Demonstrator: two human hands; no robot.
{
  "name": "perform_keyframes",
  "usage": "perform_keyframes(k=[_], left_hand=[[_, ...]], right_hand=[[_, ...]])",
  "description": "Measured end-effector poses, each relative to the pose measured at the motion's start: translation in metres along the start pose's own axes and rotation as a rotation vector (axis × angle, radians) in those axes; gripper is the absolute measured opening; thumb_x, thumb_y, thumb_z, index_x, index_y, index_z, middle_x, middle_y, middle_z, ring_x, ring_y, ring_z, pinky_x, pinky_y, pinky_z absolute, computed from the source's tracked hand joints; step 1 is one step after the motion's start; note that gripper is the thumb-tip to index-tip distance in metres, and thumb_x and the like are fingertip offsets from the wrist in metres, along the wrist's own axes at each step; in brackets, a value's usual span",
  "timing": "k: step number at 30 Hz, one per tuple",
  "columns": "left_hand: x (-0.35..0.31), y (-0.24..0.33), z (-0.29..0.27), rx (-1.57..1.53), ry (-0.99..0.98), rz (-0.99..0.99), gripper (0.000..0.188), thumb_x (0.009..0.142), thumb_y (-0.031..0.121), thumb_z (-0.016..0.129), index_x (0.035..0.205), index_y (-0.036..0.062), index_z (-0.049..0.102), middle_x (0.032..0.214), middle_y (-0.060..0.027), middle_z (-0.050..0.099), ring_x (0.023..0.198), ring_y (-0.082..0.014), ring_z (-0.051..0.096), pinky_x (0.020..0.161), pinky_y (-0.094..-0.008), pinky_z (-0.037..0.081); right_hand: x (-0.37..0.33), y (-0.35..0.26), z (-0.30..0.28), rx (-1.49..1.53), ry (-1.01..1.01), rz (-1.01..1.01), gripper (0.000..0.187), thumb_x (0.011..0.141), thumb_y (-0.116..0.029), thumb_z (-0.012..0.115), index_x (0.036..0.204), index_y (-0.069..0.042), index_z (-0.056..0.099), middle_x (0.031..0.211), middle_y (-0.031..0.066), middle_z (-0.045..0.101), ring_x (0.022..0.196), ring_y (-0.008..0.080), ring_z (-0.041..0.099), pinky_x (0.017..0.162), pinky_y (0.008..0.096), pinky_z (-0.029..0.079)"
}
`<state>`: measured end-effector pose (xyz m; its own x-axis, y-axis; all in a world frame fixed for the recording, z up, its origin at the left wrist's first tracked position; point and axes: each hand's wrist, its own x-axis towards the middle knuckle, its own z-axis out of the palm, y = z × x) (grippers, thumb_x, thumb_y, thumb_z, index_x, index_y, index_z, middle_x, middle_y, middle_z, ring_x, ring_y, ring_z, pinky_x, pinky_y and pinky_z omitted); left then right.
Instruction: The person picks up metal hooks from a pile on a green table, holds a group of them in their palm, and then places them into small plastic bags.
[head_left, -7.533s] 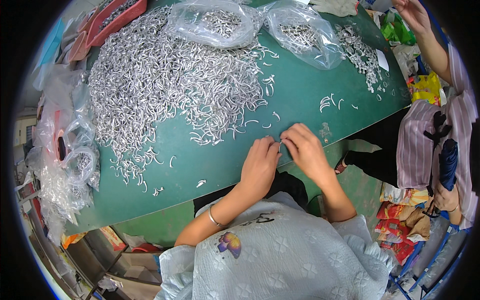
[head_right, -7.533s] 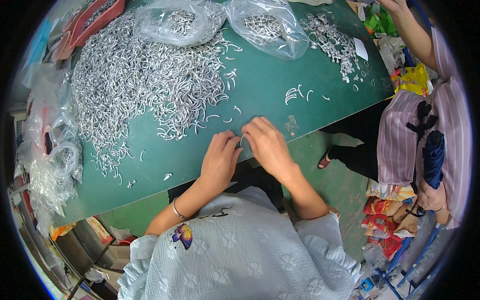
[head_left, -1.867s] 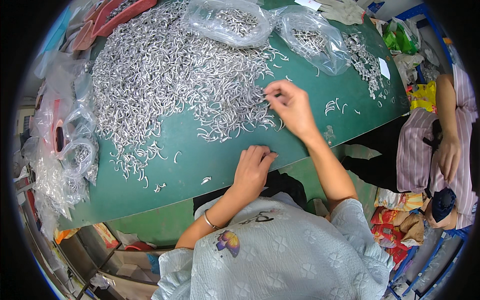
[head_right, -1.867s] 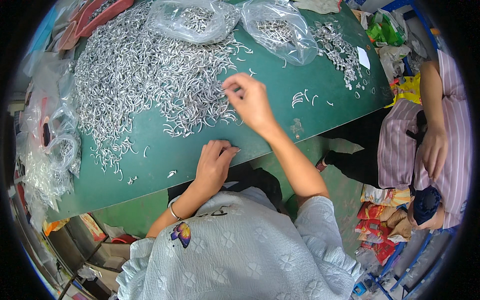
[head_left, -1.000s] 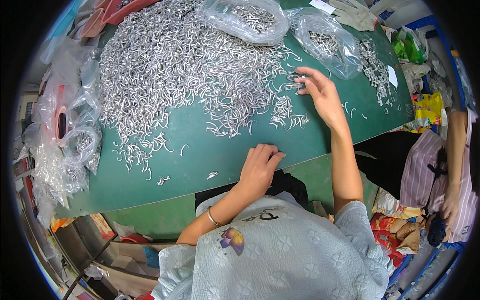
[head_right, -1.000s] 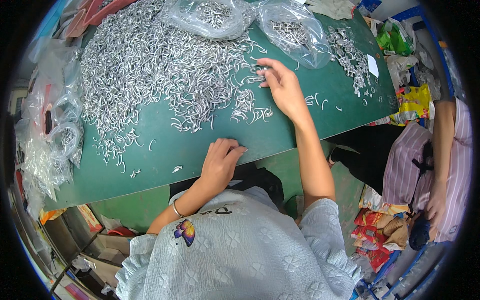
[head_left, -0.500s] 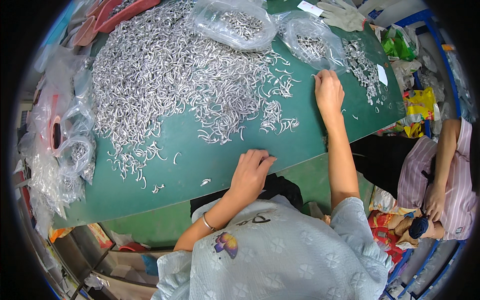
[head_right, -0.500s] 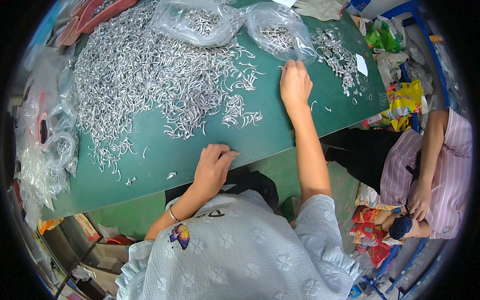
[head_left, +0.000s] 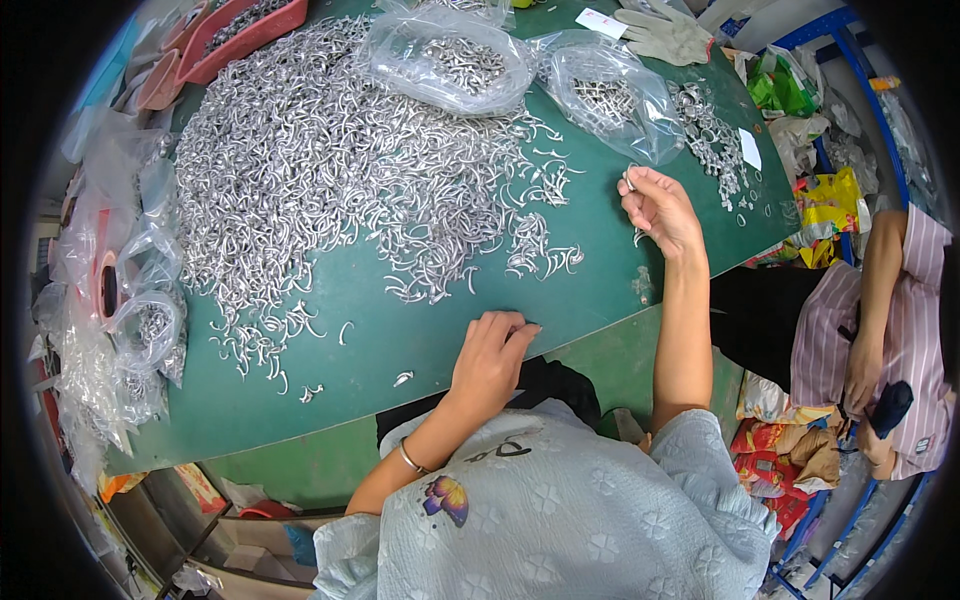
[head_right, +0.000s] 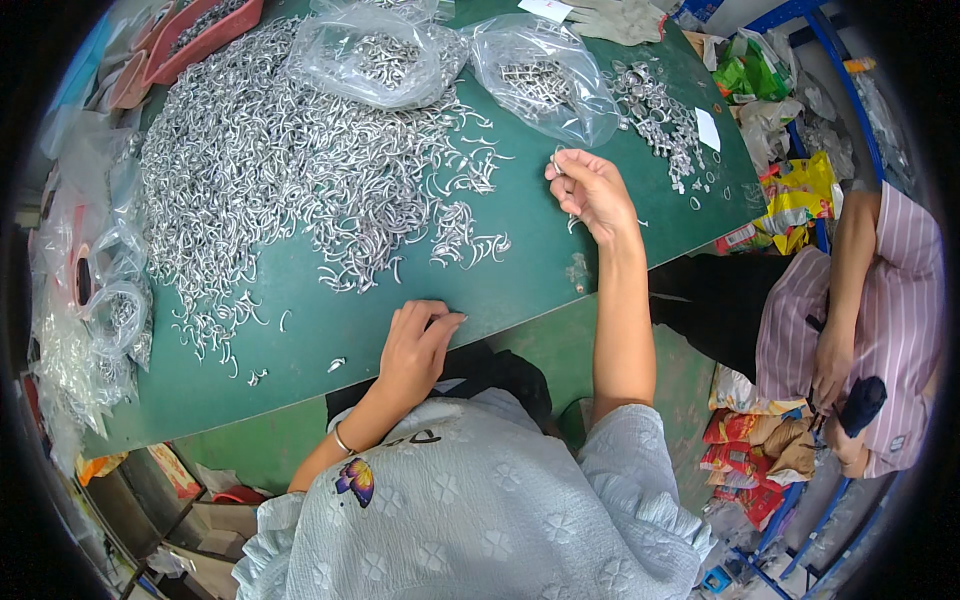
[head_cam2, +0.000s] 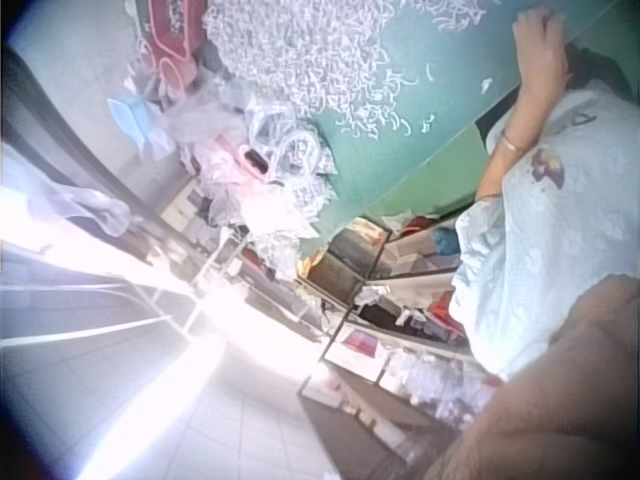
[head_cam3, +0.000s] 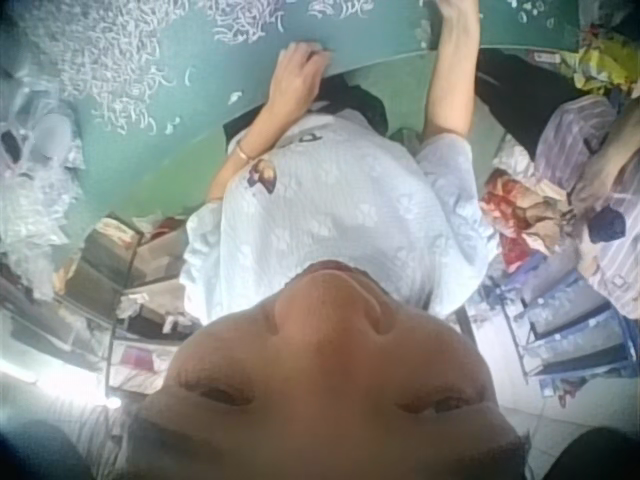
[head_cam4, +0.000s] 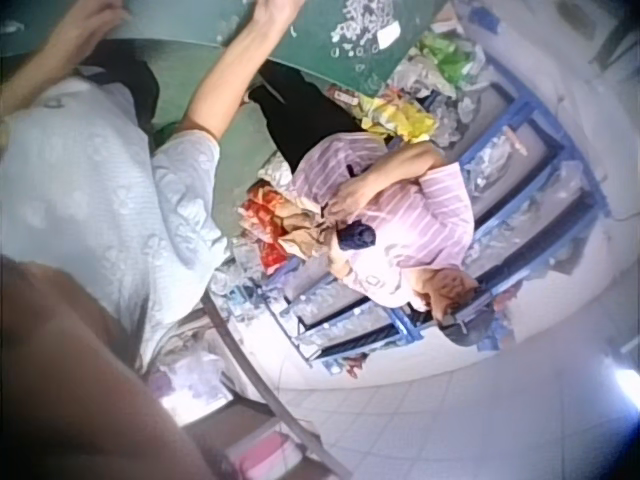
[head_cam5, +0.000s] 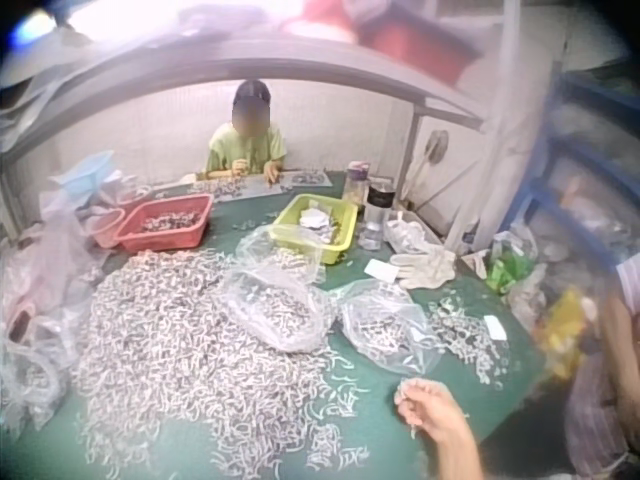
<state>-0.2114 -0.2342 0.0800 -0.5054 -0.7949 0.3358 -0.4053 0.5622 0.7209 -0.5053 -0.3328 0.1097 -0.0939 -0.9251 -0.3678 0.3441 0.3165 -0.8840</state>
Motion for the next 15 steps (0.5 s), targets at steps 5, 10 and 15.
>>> perform_keyframes(k=[5, 10, 15], left_hand=[[0.000, 0.000, 0.001, -0.017, 0.020, 0.004, 0.024, 0.077, -0.004, 0.067, 0.099, 0.0032, 0.066, 0.094, -0.0103, 0.057, 0.086, -0.0276, 0.055, 0.072, -0.0375, 0.041], [0.000, -0.001, 0.001, -0.022, 0.023, 0.004, 0.023, 0.077, -0.004, 0.066, 0.098, 0.0028, 0.066, 0.094, -0.0102, 0.057, 0.084, -0.0274, 0.055, 0.071, -0.0376, 0.041], [-0.003, -0.001, 0.001, -0.003, -0.009, 0.008, 0.030, 0.072, -0.003, 0.062, 0.103, -0.0001, 0.064, 0.097, -0.0106, 0.056, 0.089, -0.0267, 0.055, 0.076, -0.0375, 0.042]], right_hand=[[0.005, 0.006, -0.005, -0.475, 0.187, -0.142, 0.014, 0.092, -0.014, 0.063, 0.089, 0.000, 0.062, 0.081, 0.0088, 0.065, 0.057, 0.0126, 0.056, 0.047, 0.0274, 0.042], [-0.002, 0.014, 0.026, -1.586, 0.596, -0.482, 0.015, 0.086, -0.014, 0.067, 0.094, -0.002, 0.064, 0.093, 0.0117, 0.065, 0.076, 0.0276, 0.064, 0.068, 0.0422, 0.052], [-0.036, 0.016, 0.070, -1.288, 0.009, -0.802, 0.041, 0.075, -0.017, 0.077, 0.111, -0.004, 0.062, 0.108, 0.0131, 0.059, 0.102, 0.0332, 0.055, 0.090, 0.0420, 0.045]])
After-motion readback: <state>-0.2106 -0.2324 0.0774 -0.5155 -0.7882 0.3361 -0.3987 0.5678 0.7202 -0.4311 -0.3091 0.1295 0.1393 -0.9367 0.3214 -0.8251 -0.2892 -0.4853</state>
